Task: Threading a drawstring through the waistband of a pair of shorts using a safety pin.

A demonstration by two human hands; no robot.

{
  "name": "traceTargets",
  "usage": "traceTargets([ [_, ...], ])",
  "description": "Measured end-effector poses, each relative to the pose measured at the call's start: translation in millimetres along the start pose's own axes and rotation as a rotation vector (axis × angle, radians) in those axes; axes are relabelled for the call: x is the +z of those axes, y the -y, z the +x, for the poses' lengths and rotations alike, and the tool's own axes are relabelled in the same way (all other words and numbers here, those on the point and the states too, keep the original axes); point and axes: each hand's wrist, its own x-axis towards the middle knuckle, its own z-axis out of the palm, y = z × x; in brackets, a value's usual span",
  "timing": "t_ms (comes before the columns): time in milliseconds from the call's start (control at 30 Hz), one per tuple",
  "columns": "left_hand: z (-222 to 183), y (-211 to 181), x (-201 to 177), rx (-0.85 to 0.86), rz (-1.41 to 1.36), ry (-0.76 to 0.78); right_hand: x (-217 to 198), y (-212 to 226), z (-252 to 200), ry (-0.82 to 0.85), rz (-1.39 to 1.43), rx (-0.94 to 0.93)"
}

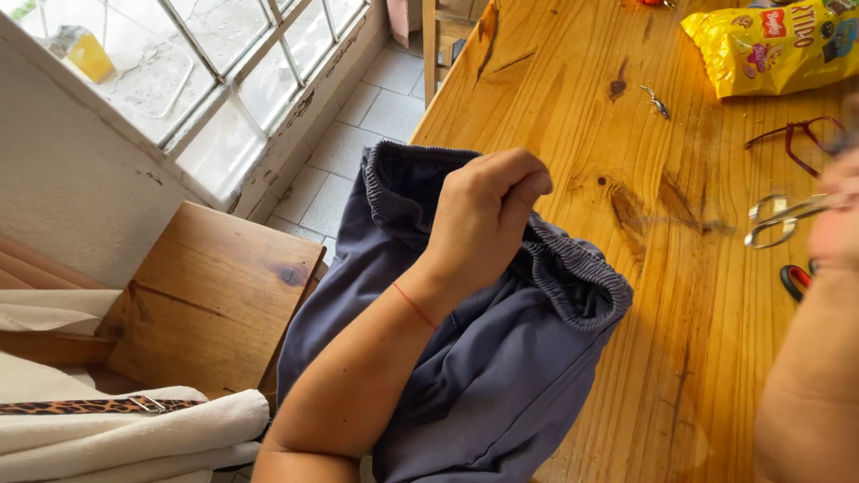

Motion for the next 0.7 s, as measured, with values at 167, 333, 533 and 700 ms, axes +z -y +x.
traceTargets([
  [167, -23, -58, 12, -0.102, -0.751, 0.155, 139, 167, -99, 0.434, 0.003, -0.038],
  [333, 4, -56, -29, 0.038, -0.883, -0.366, 134, 170, -95, 0.785, -0.003, -0.003],
  [533, 2, 12, -2, -0.133, -0.366, -0.201, 128, 127, -89, 0.296, 0.417, 0.031],
  [700, -13, -6, 35, -0.014, 0.065, -0.068, 155, 167, -96, 0.652, 0.419, 0.174],
])
